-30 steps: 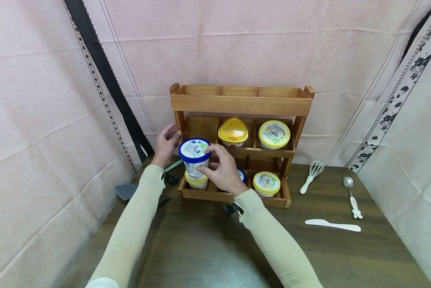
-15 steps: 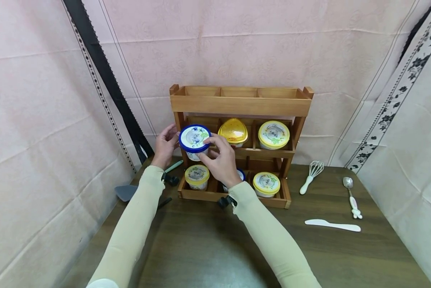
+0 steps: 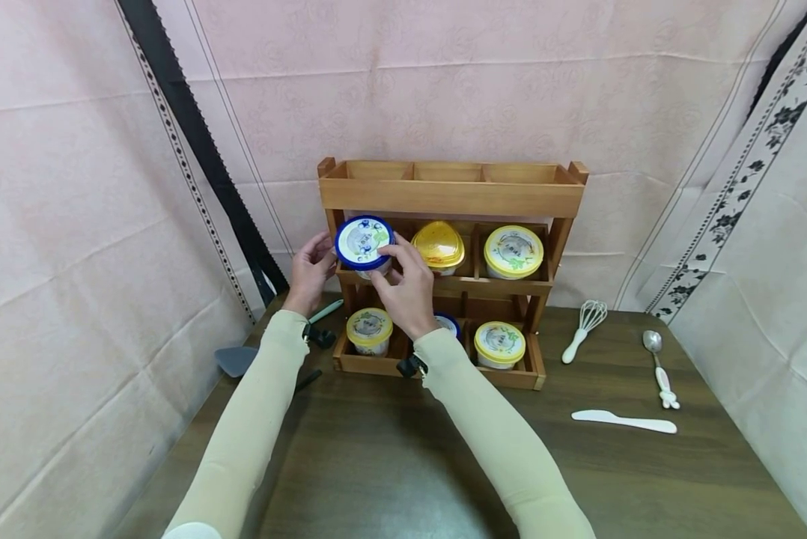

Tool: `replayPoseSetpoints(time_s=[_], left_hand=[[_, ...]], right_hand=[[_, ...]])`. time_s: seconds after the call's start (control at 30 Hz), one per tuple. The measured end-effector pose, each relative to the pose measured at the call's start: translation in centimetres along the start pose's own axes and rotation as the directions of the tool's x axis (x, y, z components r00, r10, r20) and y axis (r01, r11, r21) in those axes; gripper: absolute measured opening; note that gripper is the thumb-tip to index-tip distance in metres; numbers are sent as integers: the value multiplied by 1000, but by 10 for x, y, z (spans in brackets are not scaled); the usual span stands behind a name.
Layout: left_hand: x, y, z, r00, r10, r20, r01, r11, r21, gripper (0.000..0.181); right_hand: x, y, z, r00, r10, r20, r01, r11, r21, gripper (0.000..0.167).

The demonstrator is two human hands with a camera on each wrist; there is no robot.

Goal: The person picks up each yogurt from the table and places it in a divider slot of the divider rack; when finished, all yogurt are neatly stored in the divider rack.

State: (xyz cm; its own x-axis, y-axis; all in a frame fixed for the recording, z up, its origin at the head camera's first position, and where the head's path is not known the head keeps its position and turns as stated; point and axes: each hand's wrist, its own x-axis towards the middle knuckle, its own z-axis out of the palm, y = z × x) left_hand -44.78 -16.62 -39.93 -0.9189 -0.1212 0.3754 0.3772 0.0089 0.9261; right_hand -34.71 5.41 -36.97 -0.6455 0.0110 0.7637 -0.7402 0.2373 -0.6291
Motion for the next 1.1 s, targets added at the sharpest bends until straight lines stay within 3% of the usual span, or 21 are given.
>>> replayPoseSetpoints(time_s=[0.4, 0.7, 1.1], left_hand=[[-1, -1, -2, 1000, 5, 2, -5, 1000, 0, 47], [-3, 1, -6, 1000, -7, 2, 7, 1000, 13, 48], [-2, 3, -3, 1000, 16, 7, -16, 1000, 26, 45]], right_hand=[[10, 11, 20, 998, 20, -65, -29, 990, -135, 33], [9, 17, 29, 997, 72, -23, -75, 978, -193, 35], [7, 18, 25, 991, 124, 49, -110, 966, -234, 43]])
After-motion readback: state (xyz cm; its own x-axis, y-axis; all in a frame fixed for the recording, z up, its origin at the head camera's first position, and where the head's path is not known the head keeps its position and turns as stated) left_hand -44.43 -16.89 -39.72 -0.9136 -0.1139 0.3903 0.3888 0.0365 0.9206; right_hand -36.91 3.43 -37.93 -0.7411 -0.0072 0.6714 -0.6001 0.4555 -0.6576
